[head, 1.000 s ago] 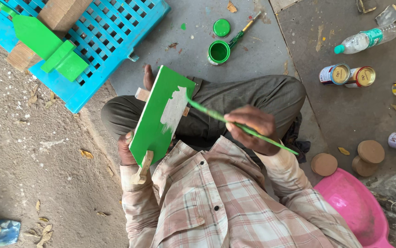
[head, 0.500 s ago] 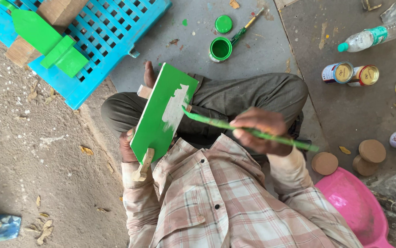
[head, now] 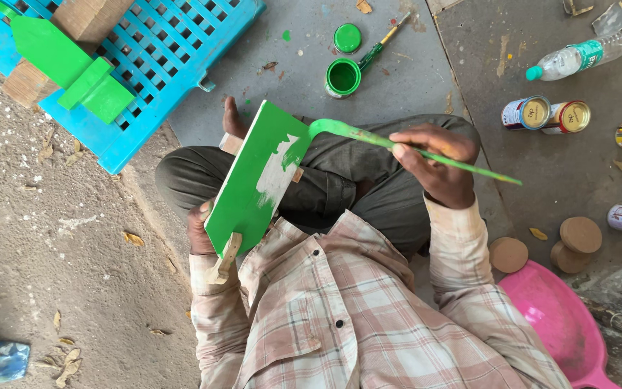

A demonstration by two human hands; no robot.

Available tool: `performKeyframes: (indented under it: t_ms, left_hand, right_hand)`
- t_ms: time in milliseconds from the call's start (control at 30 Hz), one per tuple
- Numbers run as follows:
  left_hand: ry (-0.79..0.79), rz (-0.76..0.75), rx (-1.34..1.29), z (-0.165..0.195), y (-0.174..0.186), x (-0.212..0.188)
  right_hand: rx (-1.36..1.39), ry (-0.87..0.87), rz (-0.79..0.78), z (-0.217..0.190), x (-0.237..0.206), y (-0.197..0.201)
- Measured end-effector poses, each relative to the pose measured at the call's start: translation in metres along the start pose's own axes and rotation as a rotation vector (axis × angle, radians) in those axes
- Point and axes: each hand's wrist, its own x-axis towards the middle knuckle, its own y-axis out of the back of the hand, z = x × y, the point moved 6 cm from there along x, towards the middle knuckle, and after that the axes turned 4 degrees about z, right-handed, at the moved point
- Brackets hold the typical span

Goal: The person paints a small wooden house-shaped object green using a paintbrush. They dip the brush into a green paint can and apply the paint to the object's surface, covering it completely.

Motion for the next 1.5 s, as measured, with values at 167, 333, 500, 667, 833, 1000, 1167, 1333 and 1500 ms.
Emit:
performKeyframes:
  t_ms: [167, 333, 500, 667, 833, 1000, 1167, 1333, 1500]
  left_hand:
    - [-0.002, -0.012, 0.031, -0.002, -0.010, 0.000]
    - [0.019, 0.002, 0.039, -0.007, -0.019, 0.002]
    - [0.031, -0.047, 0.020, -0.006, -0.025, -0.001]
    - [0.048, -0.025, 0.106, -0.010, -0.030, -0.002]
    - [0.036, 0.001, 0.076, -0.014, -0.044, -0.002]
    - [0.122, -0.081, 0.132, -0.016, -0.063, -0.002]
    - [0.072, -0.058, 0.024, -0.014, -0.068, -0.004]
    - [0.075, 0.038, 0.086, -0.020, -0.061, -0.008]
    - [0.079, 0.003, 0.010, -0.020, -0.055, -0.002]
  right_hand:
    - [0.026, 0.223, 0.061, -0.028, -0.005, -0.012]
    - [-0.061, 0.312, -0.202, -0.050, -0.012, -0.053]
    - [0.180, 0.208, -0.296, -0.041, 0.002, -0.049]
    - [-0.031, 0.127, -0.139, -0.021, 0.017, -0.028]
    - [-0.120, 0.249, 0.000, -0.039, 0.001, -0.027]
    - [-0.223, 0.361, -0.101, -0.059, -0.016, -0.051]
    - [0.034, 0.210, -0.289, -0.056, -0.011, -0.043]
    - [-0.038, 0.165, -0.152, -0.037, 0.013, -0.026]
    - [-0.230, 0.196, 0.035, -0.043, 0.001, -0.014]
